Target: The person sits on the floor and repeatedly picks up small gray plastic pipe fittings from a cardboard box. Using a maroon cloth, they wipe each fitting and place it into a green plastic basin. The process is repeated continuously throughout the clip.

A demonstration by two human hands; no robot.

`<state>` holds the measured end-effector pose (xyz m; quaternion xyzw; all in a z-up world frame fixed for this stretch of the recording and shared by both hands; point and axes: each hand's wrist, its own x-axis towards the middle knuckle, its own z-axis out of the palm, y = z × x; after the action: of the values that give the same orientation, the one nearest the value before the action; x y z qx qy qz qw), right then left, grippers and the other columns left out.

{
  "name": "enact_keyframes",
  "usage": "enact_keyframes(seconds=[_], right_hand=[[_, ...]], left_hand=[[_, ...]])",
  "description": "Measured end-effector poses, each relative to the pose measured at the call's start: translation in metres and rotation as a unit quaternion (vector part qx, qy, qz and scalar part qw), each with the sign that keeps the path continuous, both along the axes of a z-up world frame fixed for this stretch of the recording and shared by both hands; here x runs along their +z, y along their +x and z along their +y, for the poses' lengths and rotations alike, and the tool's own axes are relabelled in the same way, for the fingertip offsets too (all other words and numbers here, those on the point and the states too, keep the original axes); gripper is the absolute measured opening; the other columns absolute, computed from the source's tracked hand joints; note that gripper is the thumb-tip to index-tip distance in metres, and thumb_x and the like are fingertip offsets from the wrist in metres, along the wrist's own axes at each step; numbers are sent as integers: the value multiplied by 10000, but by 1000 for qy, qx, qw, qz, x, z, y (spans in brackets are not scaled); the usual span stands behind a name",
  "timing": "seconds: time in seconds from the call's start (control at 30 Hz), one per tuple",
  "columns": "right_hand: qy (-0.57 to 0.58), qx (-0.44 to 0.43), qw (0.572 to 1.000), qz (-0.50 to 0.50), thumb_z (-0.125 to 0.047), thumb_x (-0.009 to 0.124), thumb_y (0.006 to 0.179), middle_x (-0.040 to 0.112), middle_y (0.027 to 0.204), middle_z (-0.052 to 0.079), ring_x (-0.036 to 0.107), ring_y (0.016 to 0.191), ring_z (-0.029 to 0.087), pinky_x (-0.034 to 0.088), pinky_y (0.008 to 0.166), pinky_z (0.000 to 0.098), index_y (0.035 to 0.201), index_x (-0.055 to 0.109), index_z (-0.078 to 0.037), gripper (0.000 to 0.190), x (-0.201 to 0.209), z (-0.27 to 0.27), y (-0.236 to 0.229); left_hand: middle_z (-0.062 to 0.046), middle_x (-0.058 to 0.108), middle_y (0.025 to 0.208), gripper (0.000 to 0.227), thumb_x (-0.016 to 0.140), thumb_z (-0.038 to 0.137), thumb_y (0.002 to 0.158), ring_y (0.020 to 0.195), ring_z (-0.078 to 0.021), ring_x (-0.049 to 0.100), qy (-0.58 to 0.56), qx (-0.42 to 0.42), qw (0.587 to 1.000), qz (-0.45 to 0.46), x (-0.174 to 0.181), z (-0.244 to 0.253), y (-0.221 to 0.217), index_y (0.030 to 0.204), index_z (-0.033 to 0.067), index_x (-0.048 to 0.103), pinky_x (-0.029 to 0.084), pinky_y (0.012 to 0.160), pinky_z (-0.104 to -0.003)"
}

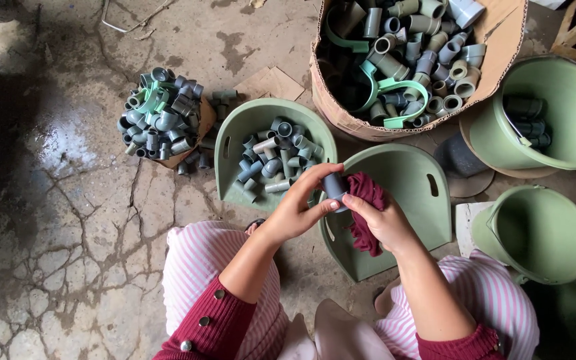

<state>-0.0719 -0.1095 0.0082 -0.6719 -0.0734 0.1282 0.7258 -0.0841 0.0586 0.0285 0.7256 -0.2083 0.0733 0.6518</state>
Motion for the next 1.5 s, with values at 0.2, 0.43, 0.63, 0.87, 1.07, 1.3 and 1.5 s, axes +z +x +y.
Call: enact_keyframes(seconds=[0.2, 0.43, 0.63, 0.87, 1.07, 1.3, 1.5], right_hand=[[-96, 24, 989, -107, -113, 621, 782, 639, 748, 83, 568, 748, 135, 442, 759, 340, 915, 643, -63, 144, 21, -5, 0], [-99, 42, 971, -215, -112, 687, 710, 605, 615, 111, 593, 629, 168, 475, 633, 333, 756, 618, -32, 116, 34, 0, -4], [-141, 29, 927, -346, -60, 714, 652, 594, 668, 152, 623, 674, 292, 499, 656, 361, 815, 604, -6, 204, 33, 10, -6], [-141, -59, 923, -352, -55, 756, 569, 574, 673, 129, 612, 646, 249, 481, 644, 316, 826, 574, -27, 317, 16, 14, -6], [-119, -53, 910, -394, -43, 757, 571, 606, 730, 122, 619, 690, 276, 488, 660, 343, 847, 611, -20, 313, 16, 18, -2], [-48, -25, 944, -326, -109, 714, 645, 585, 749, 138, 583, 711, 206, 462, 668, 367, 878, 574, 14, 298, 7, 5, 3], [-49, -52, 939, -337, -76, 647, 705, 585, 730, 138, 576, 686, 192, 462, 653, 349, 853, 578, 22, 191, 3, 5, 0]], left_hand=[[-72, 526, 1050, 565, 735, 171, 659, 871, -140, 487, -19, 42, 999, -9, -8, -2, 1, 1177, 90, 526, 430, 712, -245], [-116, 485, 1041, 575, 728, 104, 665, 959, -156, 476, -105, 20, 994, 30, -22, 4, 2, 1188, 19, 503, 408, 862, -282], [-123, 480, 1054, 549, 710, 78, 693, 1016, -181, 477, -149, 31, 986, 69, -37, 1, 4, 1188, -15, 490, 414, 895, -316], [-117, 461, 1025, 529, 717, 58, 677, 985, -162, 456, -126, 25, 992, -5, -25, 2, 4, 1163, 3, 516, 384, 909, -313], [-136, 470, 1027, 506, 710, 27, 679, 1008, -182, 454, -139, 29, 990, -21, -22, 0, 4, 1147, -14, 523, 369, 920, -317], [-153, 487, 1159, 384, 541, 29, 835, 1138, -202, 395, -150, -25, 988, -1, -7, 6, 0, 1207, -9, 457, 334, 958, -336], [-140, 514, 1051, 347, 616, 23, 776, 1032, -175, 456, -181, 25, 983, -5, -25, 3, 3, 1103, -47, 524, 373, 911, -319]])
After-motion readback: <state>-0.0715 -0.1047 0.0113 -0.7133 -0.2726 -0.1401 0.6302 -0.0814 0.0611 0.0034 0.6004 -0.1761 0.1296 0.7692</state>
